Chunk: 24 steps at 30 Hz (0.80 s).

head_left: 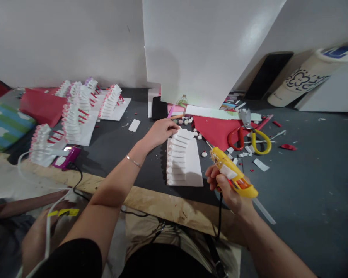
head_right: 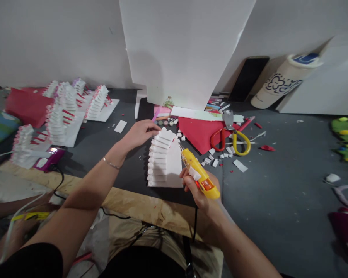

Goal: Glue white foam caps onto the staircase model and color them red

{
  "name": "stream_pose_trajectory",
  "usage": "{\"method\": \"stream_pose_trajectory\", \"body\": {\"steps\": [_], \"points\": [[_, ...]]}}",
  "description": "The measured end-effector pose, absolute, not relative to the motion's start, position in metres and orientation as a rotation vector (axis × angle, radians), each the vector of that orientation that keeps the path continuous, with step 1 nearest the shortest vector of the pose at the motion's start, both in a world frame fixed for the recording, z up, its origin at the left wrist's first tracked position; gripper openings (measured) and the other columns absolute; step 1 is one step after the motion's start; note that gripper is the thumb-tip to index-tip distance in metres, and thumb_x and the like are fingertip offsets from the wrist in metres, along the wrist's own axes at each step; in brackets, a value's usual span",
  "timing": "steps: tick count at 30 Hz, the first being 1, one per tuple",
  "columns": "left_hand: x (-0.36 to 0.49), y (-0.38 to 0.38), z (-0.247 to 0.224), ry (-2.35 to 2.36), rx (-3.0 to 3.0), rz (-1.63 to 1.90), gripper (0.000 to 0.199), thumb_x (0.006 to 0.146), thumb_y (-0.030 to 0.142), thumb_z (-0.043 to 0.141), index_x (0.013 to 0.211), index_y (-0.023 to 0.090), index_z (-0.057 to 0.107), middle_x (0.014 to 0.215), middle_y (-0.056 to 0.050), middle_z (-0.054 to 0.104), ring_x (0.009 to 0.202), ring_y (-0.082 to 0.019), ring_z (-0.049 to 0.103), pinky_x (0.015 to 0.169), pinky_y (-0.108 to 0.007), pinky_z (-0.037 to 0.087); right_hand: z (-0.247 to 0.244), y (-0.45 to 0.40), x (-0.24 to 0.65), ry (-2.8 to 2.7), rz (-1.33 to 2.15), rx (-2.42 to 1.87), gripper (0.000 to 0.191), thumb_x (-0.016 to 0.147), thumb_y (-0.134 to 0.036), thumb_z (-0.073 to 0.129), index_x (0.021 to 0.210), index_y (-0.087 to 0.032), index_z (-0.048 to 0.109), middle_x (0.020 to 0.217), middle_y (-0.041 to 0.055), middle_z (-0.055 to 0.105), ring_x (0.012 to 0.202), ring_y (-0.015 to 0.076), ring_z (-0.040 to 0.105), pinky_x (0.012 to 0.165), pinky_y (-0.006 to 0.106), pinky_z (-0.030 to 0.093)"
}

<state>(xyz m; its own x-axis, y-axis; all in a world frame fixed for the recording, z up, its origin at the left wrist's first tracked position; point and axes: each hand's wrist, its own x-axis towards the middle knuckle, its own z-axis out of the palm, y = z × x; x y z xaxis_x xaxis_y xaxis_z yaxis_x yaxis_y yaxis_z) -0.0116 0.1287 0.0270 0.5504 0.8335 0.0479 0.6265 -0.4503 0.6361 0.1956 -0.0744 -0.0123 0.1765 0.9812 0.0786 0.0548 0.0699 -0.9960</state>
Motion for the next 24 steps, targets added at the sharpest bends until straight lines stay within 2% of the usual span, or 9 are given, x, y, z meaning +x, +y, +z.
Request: {"method": "stream_pose_trajectory", "body": {"steps": [10,17,24], "points": [[-0.0102,0.1265,0.0229,1.191,2.2,0.52,0.017,0.088,0.024,0.061,0.091,0.021,0.078,0.104,-0.01,0.076,0.092,-0.023,0.07,0.088,-0.038,0.052,-0.0113,-0.0727,0.1954,-1.168,0.974,-1.255,0.051,0.09,-0.068,0.064,0.064,-0.023,0.06,0.061,0.001,0.061,0.053,0.0147,0.057,0.045,0.026,0.046],[-0.0143,0.1262,0.0294,1.184,2.219,0.531,0.026,0.093,0.023,0.053,0.097,0.021,0.079,0.109,-0.011,0.077,0.101,-0.025,0.07,0.092,-0.037,0.052,-0.0089,-0.0732,0.1956,-1.152,1.015,-1.259,0.05,0.087,-0.067,0.067,0.064,-0.023,0.062,0.064,0.0011,0.064,0.049,0.0121,0.054,0.045,0.025,0.048],[-0.0137,0.127,0.0237,1.201,2.152,0.546,0.019,0.088,0.024,0.062,0.095,0.021,0.079,0.104,-0.009,0.077,0.095,-0.023,0.071,0.089,-0.036,0.052,-0.0111,-0.0739,0.1965,-1.144,1.012,-1.274,0.048,0.088,-0.065,0.068,0.065,-0.023,0.062,0.063,0.0007,0.064,0.053,0.0137,0.058,0.047,0.025,0.048]]}}
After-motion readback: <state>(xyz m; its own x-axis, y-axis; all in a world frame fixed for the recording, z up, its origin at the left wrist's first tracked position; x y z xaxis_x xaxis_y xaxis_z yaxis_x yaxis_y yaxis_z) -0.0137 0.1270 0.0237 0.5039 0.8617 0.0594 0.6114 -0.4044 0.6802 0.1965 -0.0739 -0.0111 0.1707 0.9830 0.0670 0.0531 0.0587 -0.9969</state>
